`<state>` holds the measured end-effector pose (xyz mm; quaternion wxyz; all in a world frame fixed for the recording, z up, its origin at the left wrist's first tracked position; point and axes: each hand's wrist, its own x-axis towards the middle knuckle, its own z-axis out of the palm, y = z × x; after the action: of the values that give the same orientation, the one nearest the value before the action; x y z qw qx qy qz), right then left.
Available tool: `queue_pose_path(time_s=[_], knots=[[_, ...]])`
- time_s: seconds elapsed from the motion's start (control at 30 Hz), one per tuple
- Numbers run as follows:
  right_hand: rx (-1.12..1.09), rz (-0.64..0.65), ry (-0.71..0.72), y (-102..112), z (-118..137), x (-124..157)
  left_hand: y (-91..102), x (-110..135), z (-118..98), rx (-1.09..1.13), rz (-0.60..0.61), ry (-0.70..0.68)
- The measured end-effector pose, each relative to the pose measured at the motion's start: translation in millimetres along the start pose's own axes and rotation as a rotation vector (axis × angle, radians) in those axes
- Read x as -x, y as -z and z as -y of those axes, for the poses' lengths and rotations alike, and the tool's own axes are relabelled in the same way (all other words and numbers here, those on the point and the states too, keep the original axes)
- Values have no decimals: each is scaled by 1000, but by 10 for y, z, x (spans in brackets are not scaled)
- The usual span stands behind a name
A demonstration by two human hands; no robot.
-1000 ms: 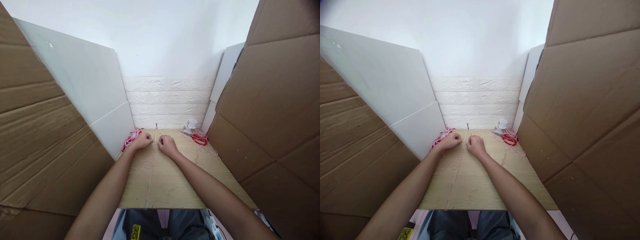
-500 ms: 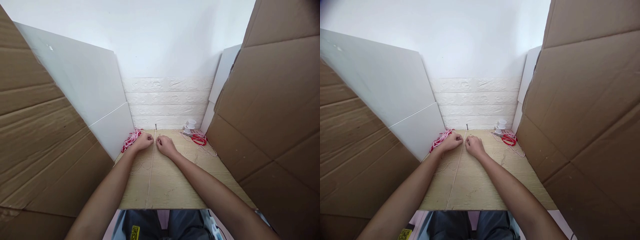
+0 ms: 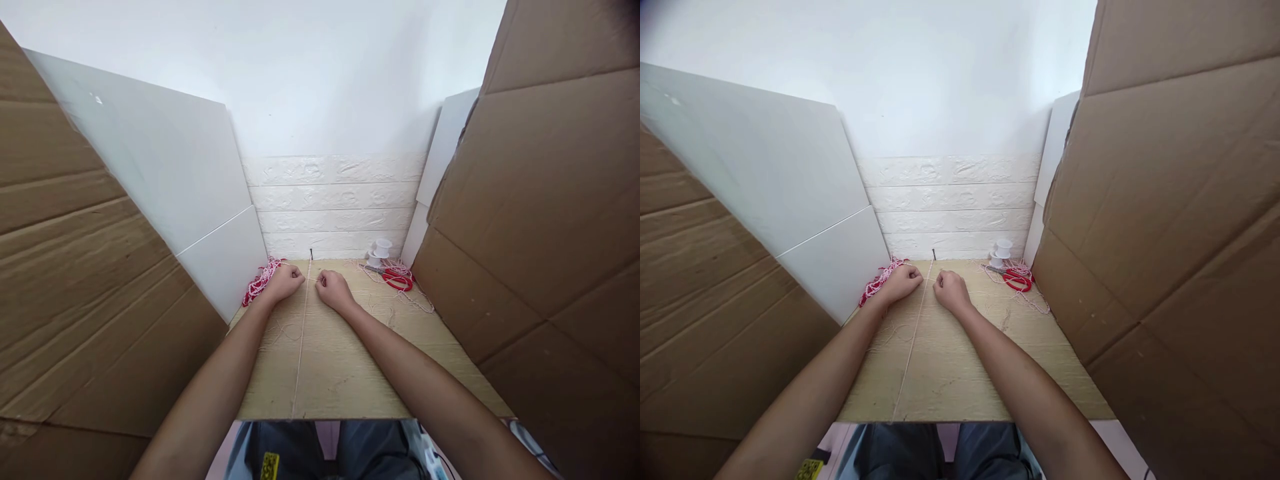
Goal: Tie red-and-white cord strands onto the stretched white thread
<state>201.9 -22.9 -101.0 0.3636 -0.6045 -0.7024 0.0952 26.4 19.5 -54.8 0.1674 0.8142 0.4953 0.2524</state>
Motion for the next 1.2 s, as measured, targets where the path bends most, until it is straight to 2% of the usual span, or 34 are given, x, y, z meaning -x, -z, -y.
queue_pose_path(time_s=[0.23, 0.47, 0.57, 0.7, 0.83, 1.2], knots=[[-32, -12, -28, -14, -16, -13, 27, 17, -31, -4, 2, -3], [5, -17, -52, -11, 10, -25, -7, -7, 33, 63, 44, -23], [70, -30, -8, 27, 59, -22, -33, -16, 51, 99, 66, -42], [189, 20, 105, 68, 106, -19, -54, -12, 51, 103, 69, -42], [211, 26, 155, 56, 86, -28, -65, -2, 50, 86, 70, -64], [158, 21, 42, 9, 28, -92, -60, 0, 21, 48, -12, 13]])
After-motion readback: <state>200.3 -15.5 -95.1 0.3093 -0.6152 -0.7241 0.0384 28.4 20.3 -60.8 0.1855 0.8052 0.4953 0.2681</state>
